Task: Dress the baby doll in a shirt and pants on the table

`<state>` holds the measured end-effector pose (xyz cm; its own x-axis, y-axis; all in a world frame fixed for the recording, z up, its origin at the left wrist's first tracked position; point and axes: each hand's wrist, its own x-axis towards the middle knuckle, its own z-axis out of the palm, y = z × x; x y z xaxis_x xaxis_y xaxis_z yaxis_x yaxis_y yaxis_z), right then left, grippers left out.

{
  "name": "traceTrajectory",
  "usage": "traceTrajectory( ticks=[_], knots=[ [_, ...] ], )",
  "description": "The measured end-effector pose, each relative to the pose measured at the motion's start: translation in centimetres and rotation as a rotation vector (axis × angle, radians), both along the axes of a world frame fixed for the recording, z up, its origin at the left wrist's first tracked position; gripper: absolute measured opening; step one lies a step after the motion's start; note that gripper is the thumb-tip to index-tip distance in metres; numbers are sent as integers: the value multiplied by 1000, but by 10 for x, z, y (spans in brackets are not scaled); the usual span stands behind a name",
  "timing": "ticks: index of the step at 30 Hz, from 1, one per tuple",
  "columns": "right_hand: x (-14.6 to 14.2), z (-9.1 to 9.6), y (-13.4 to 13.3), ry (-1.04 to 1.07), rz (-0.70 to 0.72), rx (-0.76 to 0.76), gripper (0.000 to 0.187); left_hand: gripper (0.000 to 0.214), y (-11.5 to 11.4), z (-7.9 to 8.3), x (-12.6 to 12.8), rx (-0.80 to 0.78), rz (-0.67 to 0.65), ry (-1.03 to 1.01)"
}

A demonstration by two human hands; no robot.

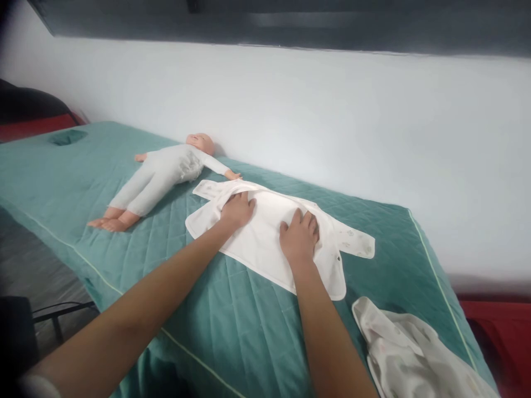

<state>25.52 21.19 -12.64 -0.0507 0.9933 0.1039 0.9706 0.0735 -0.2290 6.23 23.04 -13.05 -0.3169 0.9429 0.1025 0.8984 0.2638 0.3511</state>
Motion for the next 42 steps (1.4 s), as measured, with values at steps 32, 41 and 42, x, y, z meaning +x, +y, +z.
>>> traceTrajectory(
  ticks=[32, 41, 42],
  knots=[
    [-9, -7, -8, 10, 482, 17, 62, 34, -5, 0, -1, 215, -101, 57],
    [-9, -4, -11, -128, 452, -37, 69, 28, -6, -2, -4, 259, -288, 98],
    [-9, -4, -11, -129, 443, -40, 70, 28, -6, -2, -4, 260, -296, 100]
  ],
)
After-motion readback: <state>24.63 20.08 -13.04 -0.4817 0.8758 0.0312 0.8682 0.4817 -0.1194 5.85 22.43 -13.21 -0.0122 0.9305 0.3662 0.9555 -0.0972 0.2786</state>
